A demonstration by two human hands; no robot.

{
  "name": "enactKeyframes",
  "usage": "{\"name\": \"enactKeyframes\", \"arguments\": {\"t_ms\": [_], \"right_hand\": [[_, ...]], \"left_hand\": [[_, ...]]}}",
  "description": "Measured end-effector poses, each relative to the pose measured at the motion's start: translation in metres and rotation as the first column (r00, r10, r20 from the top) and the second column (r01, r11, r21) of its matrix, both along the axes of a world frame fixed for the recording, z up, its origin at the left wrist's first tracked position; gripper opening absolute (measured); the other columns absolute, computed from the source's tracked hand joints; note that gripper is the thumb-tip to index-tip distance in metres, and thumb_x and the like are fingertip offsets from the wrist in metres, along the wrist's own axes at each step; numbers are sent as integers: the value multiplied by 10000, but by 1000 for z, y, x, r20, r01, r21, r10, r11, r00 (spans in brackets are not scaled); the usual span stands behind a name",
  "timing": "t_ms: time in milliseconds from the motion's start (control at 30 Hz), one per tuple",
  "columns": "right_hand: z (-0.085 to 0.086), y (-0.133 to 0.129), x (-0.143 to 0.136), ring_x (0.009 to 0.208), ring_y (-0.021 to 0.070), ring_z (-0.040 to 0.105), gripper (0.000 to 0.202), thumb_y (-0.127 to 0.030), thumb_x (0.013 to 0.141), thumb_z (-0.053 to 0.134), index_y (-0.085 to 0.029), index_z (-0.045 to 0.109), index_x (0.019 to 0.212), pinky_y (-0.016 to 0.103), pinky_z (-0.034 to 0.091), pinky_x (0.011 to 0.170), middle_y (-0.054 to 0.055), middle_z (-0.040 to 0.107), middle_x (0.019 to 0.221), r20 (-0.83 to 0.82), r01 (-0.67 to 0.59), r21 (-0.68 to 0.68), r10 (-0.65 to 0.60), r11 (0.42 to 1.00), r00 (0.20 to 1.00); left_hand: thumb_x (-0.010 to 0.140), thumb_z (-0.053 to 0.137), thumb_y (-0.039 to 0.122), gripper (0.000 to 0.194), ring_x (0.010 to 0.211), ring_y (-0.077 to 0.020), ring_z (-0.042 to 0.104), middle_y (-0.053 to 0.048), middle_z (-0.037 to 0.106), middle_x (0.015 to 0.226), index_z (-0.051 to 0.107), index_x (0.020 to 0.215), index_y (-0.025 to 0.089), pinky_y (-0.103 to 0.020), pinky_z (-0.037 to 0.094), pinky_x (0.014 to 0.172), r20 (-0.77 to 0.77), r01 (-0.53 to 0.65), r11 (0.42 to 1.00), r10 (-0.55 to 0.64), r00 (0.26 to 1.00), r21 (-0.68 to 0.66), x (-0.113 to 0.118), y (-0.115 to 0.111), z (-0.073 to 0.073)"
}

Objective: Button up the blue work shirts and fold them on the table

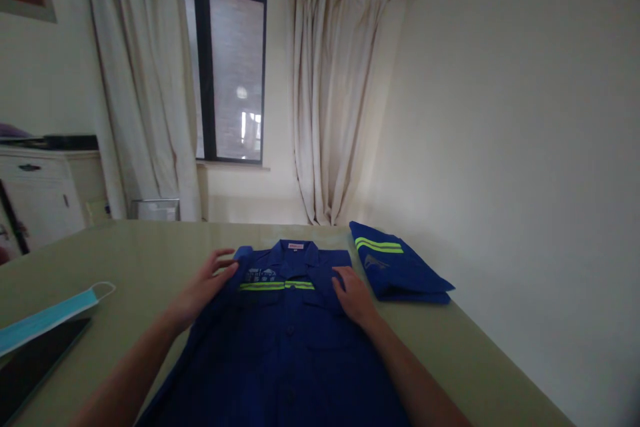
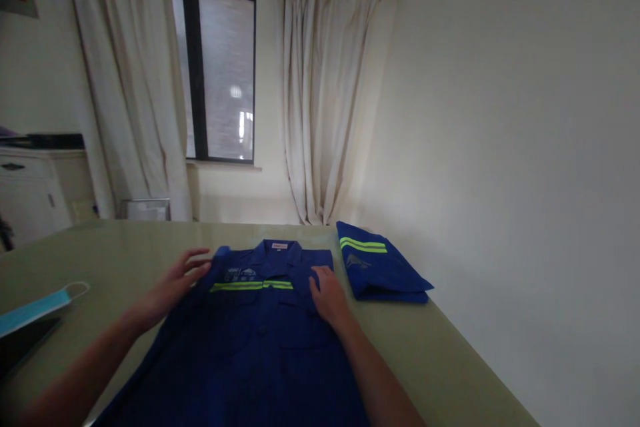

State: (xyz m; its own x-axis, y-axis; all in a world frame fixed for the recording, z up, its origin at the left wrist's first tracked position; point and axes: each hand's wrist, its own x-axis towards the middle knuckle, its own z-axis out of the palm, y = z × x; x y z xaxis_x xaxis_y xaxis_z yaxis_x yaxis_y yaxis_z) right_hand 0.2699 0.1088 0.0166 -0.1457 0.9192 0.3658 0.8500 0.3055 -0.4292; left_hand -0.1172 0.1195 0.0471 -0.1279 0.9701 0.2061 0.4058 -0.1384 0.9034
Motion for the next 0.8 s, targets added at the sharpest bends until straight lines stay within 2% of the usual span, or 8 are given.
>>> {"name": "enactKeyframes", "arguments": {"t_ms": [67,100,200,333,433,500,633,800], "right_hand": [[-6,5,5,1373,252,503,476,-321,1013,442,-129,566,1431,366,343,1174,153,556,1470,97,62,-35,-59,997,994],[-10,7,7,1427,268,448,522,-361,1014,461,-132,522,1478,384,310,1195,155,493,1538,154,78,-74,-66,994,986],[-22,11,12,1514,300,321,647,-532,1027,418,-174,410,1566,435,254,1219,141,344,1642,270,119,-207,-60,971,961],[-24,21,11,1497,310,355,704,-581,1039,312,-111,426,1550,450,250,1213,178,379,1616,342,180,-244,-89,953,936],[-16,36,2,1414,339,469,705,-578,1030,333,-48,561,1434,450,271,1187,239,508,1511,394,263,-203,-167,943,904],[-15,47,-4,1446,342,423,719,-602,1018,351,-69,535,1464,444,262,1186,228,462,1551,394,289,-173,-203,942,897],[-27,65,-5,1554,302,208,814,-690,994,324,-141,343,1595,436,163,1234,149,258,1673,345,293,-226,-205,929,916],[-41,76,0,1557,282,205,812,-668,1002,312,-116,326,1599,433,126,1251,151,256,1672,318,326,-241,-243,914,917]], "left_hand": [[886,526,661,700,1021,-242,739,-114,677,1307,421,1458,272,-396,607,874,75,216,976,-213,974,-38,22,-1,2],[877,511,685,774,1069,-265,729,-151,658,1337,390,1494,232,-426,593,919,21,249,967,-248,969,-58,31,0,-2],[854,494,650,837,1324,-356,583,-245,590,1433,476,1466,79,-505,434,1138,-411,146,984,-177,894,-107,47,3,-33],[918,390,601,752,1496,-355,367,-162,401,1618,499,1498,135,-542,276,1229,-751,51,993,-113,651,-105,40,7,-75],[954,338,558,701,1425,-336,476,-162,492,1560,536,1468,123,-505,347,1193,-807,21,996,-87,585,-92,32,16,-77],[967,323,520,680,1404,-343,497,-174,516,1538,546,1457,104,-505,354,1184,-827,6,996,-78,556,-90,31,24,-72],[968,321,594,758,1529,-350,295,-143,315,1661,390,1566,133,-529,243,1236,-849,-71,994,-37,527,-87,38,41,-75],[968,293,634,802,1555,-323,228,-114,213,1693,257,1611,156,-540,187,1253,-845,-168,969,-64,531,-179,37,60,-81]]}}
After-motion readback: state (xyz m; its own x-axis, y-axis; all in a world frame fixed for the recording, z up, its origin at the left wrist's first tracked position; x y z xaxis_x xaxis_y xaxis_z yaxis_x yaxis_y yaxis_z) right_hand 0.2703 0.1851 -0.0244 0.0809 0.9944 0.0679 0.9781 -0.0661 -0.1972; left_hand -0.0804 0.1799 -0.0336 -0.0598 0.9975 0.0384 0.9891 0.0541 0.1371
